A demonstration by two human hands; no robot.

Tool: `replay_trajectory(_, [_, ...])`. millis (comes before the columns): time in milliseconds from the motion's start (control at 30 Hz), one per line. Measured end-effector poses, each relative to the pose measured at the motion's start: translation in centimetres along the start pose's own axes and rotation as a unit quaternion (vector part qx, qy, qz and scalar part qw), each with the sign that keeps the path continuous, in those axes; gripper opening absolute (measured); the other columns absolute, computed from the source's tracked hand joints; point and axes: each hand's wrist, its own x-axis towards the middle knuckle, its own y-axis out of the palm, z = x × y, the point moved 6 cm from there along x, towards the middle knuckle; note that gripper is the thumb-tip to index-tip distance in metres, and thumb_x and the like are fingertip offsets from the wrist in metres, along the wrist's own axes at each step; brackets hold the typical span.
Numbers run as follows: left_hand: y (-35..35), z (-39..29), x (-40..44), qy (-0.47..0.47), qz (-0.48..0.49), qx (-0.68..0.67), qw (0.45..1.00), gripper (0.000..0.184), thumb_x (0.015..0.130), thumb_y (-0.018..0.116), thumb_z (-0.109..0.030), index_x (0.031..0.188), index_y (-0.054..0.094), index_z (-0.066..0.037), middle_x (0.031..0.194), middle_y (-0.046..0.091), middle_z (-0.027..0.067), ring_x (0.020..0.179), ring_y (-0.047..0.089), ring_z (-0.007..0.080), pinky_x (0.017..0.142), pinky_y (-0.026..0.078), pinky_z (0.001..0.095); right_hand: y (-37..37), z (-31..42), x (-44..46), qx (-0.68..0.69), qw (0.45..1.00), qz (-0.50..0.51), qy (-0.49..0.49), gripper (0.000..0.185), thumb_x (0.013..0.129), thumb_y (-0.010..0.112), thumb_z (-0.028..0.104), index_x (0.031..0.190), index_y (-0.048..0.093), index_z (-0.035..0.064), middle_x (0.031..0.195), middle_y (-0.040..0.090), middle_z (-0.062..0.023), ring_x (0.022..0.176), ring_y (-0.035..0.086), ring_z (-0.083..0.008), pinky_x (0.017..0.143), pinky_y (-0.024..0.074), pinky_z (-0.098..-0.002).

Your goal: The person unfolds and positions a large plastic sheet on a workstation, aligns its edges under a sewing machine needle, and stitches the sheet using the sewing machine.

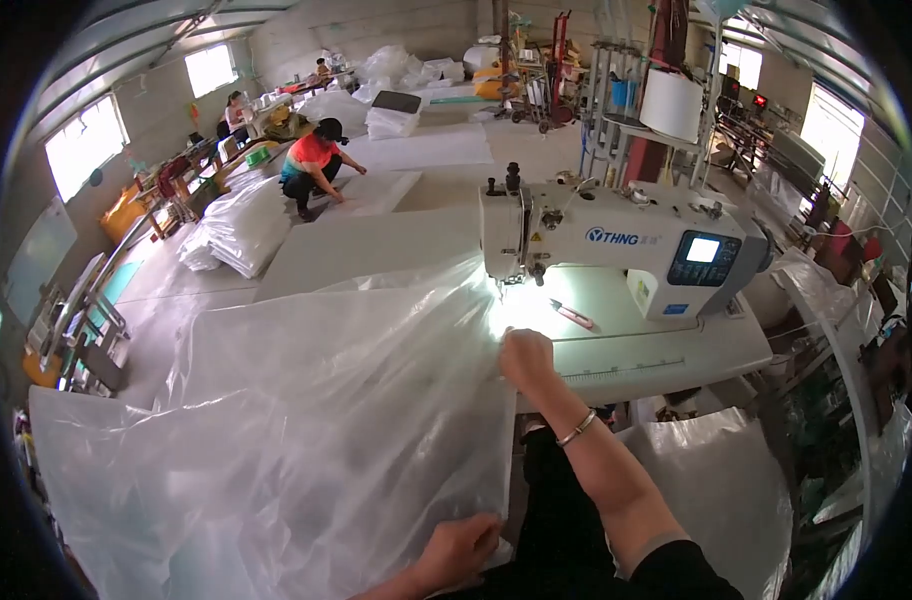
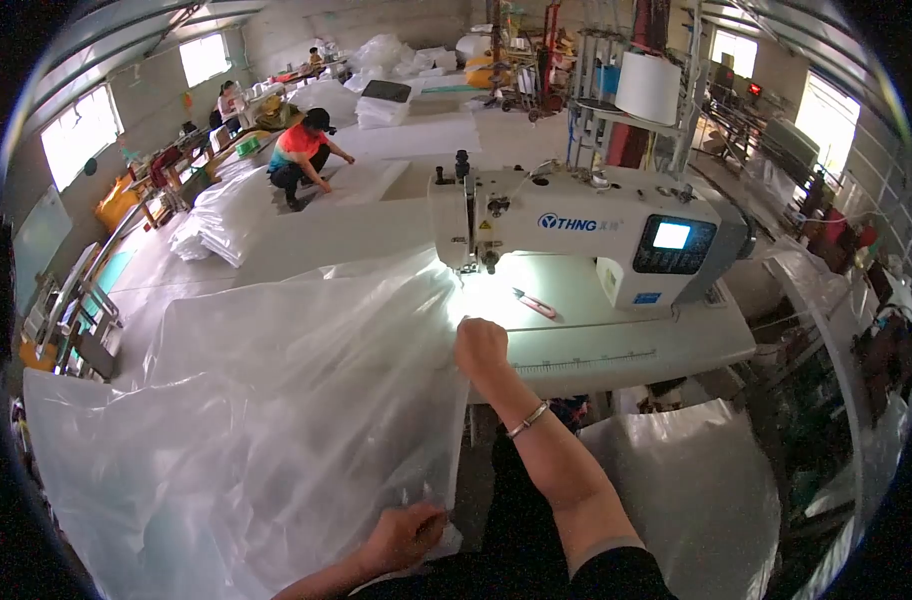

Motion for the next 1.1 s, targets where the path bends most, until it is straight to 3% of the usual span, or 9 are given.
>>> replay_trajectory(133, [-1.1, -0.2, 1.8, 0.012, -0.05, -0.006, 0.999, 0.008, 0.083, 0.056, -0.008, 0.086, 0.052, -0.001, 0.066, 0.057, 0.0183, 0.062, 0.059, 0.0339, 0.057, 0.047, 0.0362, -0.2, 0.1, -0.7, -0.019, 0.999, 0.048, 0.01, 0.013, 0.073, 0.054, 0.013, 0.079, 0.061, 0.003, 0.072, 0.063, -0.0157, 0.072, 0.063, -0.0315, 0.066, 0.0504, -0.0401])
replay_trajectory(433, [-2.7, 0.2, 6.7, -0.003, -0.112, -0.029, 0.993, 0.011, 0.083, 0.056, -0.01, 0.089, 0.053, -0.001, 0.066, 0.057, 0.0176, 0.058, 0.057, 0.0333, 0.053, 0.044, 0.0351, 1.3, -0.6, 2.3, -0.009, 0.999, 0.03, -0.017, 0.011, 0.071, 0.056, 0.009, 0.072, 0.065, 0.0031, 0.075, 0.065, -0.0149, 0.071, 0.064, -0.0318, 0.064, 0.0517, -0.0373])
replay_trajectory(500, [-2.9, -0.1, 7.4, 0.022, -0.148, -0.024, 0.988, 0.01, 0.083, 0.056, -0.008, 0.089, 0.053, 0.0, 0.067, 0.057, 0.0178, 0.059, 0.058, 0.0327, 0.053, 0.044, 0.036, 0.5, -0.6, 2.3, 0.017, 0.999, -0.028, 0.002, 0.009, 0.069, 0.058, 0.008, 0.067, 0.065, 0.0035, 0.074, 0.065, -0.0149, 0.071, 0.065, -0.0309, 0.063, 0.0516, -0.0373])
replay_trajectory(633, [-2.1, 0.7, 9.2, 0.054, -0.159, 0.015, 0.986, 0.01, 0.084, 0.056, -0.009, 0.088, 0.053, -0.001, 0.067, 0.057, 0.0181, 0.058, 0.059, 0.0311, 0.054, 0.045, 0.0369, 0.2, -0.4, 1.1, 0.021, 1.0, -0.009, -0.006, 0.008, 0.069, 0.058, 0.008, 0.067, 0.066, 0.004, 0.073, 0.065, -0.0155, 0.072, 0.064, -0.0312, 0.063, 0.0515, -0.0375])
replay_trajectory(700, [-1.9, 1.3, 10.4, 0.081, -0.169, 0.054, 0.981, 0.013, 0.087, 0.054, -0.012, 0.093, 0.054, 0.0, 0.068, 0.057, 0.0096, 0.058, 0.053, 0.0156, 0.056, 0.043, 0.0303, 0.5, -0.8, 1.6, 0.036, 0.999, -0.022, -0.014, 0.01, 0.07, 0.057, 0.008, 0.069, 0.066, 0.0033, 0.074, 0.065, -0.0165, 0.073, 0.064, -0.0317, 0.064, 0.0514, -0.0381])
replay_trajectory(900, [-1.3, 2.4, 13.0, -0.096, -0.128, -0.194, 0.968, 0.014, 0.088, 0.052, -0.011, 0.096, 0.056, 0.0, 0.071, 0.059, 0.004, 0.06, 0.053, 0.0106, 0.055, 0.043, 0.0258, 0.9, -1.6, 2.2, 0.053, 0.998, -0.02, -0.023, 0.011, 0.071, 0.055, 0.011, 0.075, 0.063, 0.0037, 0.069, 0.063, -0.017, 0.069, 0.063, -0.0334, 0.064, 0.0506, -0.0416])
replay_trajectory(1000, [-1.0, 2.5, 14.0, -0.067, -0.075, -0.202, 0.974, 0.018, 0.084, 0.051, -0.005, 0.099, 0.055, 0.004, 0.069, 0.06, 0.0086, 0.056, 0.056, 0.0113, 0.053, 0.044, 0.0268, 0.7, -1.4, -2.1, 0.037, 0.999, 0.005, -0.011, 0.016, 0.075, 0.053, 0.016, 0.081, 0.062, 0.0038, 0.068, 0.062, -0.0176, 0.067, 0.063, -0.0345, 0.062, 0.05, -0.043])
replay_trajectory(1033, [-1.7, 2.1, 14.3, -0.066, -0.075, -0.202, 0.974, 0.018, 0.084, 0.051, -0.005, 0.099, 0.055, 0.004, 0.069, 0.06, 0.0086, 0.056, 0.056, 0.0113, 0.053, 0.044, 0.0268, -0.1, -1.2, -3.9, 0.038, 0.999, 0.017, -0.009, 0.018, 0.077, 0.051, 0.017, 0.082, 0.062, 0.0036, 0.067, 0.062, -0.0178, 0.065, 0.062, -0.035, 0.061, 0.0497, -0.0437])
replay_trajectory(1100, [-2.6, 1.2, 15.0, -0.056, 0.002, 0.029, 0.998, 0.024, 0.081, 0.052, -0.003, 0.104, 0.056, 0.002, 0.083, 0.063, 0.012, 0.07, 0.062, 0.0178, 0.062, 0.048, 0.03, -1.5, -0.7, -7.3, 0.039, 0.998, 0.042, -0.011, 0.019, 0.078, 0.05, 0.018, 0.086, 0.06, 0.0028, 0.065, 0.061, -0.0182, 0.062, 0.061, -0.0358, 0.059, 0.0489, -0.0451])
